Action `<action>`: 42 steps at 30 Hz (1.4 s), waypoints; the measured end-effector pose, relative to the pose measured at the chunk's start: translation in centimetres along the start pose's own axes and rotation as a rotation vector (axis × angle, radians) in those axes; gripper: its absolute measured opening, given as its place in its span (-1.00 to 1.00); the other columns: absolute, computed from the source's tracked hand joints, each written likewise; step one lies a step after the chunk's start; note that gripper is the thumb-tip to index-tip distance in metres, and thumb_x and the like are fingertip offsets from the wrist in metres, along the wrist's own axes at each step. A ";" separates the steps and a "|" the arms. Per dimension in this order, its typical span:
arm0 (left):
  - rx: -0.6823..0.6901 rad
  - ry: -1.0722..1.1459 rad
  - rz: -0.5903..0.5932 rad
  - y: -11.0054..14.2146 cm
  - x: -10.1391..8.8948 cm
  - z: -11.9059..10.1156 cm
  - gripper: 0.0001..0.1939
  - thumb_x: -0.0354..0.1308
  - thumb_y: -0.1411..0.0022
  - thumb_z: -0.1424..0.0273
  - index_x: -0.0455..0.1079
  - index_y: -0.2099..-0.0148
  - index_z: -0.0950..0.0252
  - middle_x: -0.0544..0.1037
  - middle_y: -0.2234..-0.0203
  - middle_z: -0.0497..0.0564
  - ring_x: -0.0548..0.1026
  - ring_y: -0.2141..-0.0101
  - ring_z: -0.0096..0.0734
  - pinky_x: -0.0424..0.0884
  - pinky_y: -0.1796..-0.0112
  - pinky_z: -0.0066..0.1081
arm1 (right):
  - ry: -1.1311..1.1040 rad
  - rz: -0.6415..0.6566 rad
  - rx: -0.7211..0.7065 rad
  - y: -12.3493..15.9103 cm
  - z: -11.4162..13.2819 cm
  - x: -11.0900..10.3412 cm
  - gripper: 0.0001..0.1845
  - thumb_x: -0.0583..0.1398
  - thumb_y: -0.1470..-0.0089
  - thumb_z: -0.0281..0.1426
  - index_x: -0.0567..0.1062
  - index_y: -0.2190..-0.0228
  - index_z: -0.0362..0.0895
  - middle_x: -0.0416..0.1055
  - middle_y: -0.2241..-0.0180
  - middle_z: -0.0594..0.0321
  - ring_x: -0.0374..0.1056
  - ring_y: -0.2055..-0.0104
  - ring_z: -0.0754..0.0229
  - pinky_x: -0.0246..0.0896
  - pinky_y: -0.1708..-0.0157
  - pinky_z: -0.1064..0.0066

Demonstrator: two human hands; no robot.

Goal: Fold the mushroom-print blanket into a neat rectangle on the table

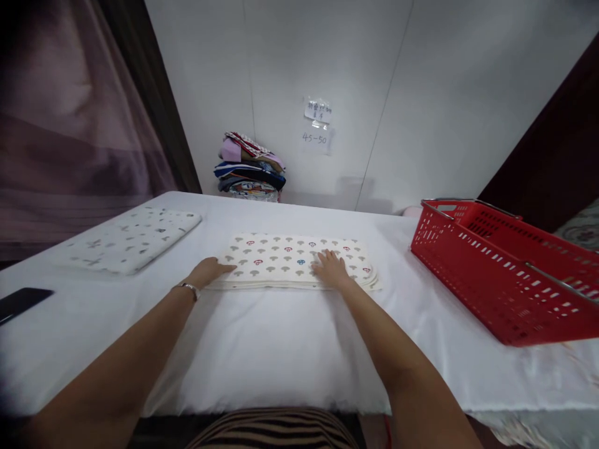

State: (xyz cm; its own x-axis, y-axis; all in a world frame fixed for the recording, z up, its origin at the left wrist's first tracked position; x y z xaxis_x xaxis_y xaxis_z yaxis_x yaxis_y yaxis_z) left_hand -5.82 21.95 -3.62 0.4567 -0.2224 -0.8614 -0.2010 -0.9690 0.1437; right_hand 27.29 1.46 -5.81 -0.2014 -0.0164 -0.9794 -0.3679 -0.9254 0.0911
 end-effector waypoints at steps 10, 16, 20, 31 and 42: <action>-0.016 0.091 0.032 0.5 -0.4 0.6 -0.47 0.22 0.19 0.01 0.42 0.29 0.36 0.54 0.34 0.19 0.49 0.29 -0.01 0.35 0.39 -0.30 | -0.016 -0.006 -0.082 -1.5 6.7 0.3 -0.35 -0.17 -0.22 -0.07 -0.02 -0.24 -0.08 -0.23 -0.31 0.10 -0.39 -0.33 0.05 -0.46 -0.20 0.04; -0.040 0.269 0.096 0.3 0.3 1.3 -0.53 0.10 0.07 -0.05 0.37 0.42 0.31 0.52 0.47 0.10 0.48 0.42 -0.16 0.28 0.47 -0.35 | -0.034 -0.020 -0.014 -3.2 6.4 -0.1 -0.34 -0.16 -0.21 -0.06 0.01 -0.24 -0.11 -0.28 -0.32 0.12 -0.41 -0.33 0.05 -0.41 -0.20 0.05; -0.004 0.215 0.037 0.2 0.3 1.5 -0.63 0.11 0.07 0.04 0.36 0.47 0.29 0.52 0.48 0.08 0.47 0.41 -0.16 0.26 0.45 -0.36 | -0.018 -0.101 0.076 -5.3 6.2 -1.1 -0.31 -0.17 -0.21 -0.08 -0.03 -0.25 -0.17 -0.32 -0.32 0.09 -0.42 -0.33 0.05 -0.40 -0.21 0.10; 0.029 -0.013 0.004 0.9 -0.1 1.2 -0.56 0.00 -0.06 0.05 0.37 0.20 0.31 0.53 0.27 0.17 0.48 0.25 -0.06 0.32 0.33 -0.28 | 0.059 -0.076 0.046 -7.1 5.4 1.1 -0.27 -0.26 -0.21 -0.02 -0.03 -0.25 -0.20 -0.28 -0.32 0.12 -0.40 -0.33 0.09 -0.45 -0.22 0.08; 0.546 -0.298 -0.188 -0.2 4.8 -6.1 -0.35 -0.08 -0.19 0.05 0.11 -0.24 0.27 0.12 -0.23 0.19 0.01 -0.22 -0.02 -0.05 -0.13 -0.06 | -0.002 -0.103 0.051 -8.1 4.4 1.9 -0.31 -0.19 -0.22 -0.03 -0.03 -0.24 -0.14 -0.30 -0.32 0.05 -0.42 -0.33 0.02 -0.49 -0.20 0.00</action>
State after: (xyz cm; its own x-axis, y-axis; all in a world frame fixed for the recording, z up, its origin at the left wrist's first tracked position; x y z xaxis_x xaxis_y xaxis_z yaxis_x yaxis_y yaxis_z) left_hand 1.67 20.47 -4.80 0.2828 0.0617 -0.9572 -0.5887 -0.7767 -0.2240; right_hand 25.90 10.61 -7.60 -0.1619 0.0791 -0.9836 -0.4324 -0.9017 -0.0014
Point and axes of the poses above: each hand's wrist, its own y-axis away from the middle knuckle, its own x-axis out of the palm, z = x × y, the point moved 6 cm from there along -y, towards the middle knuckle
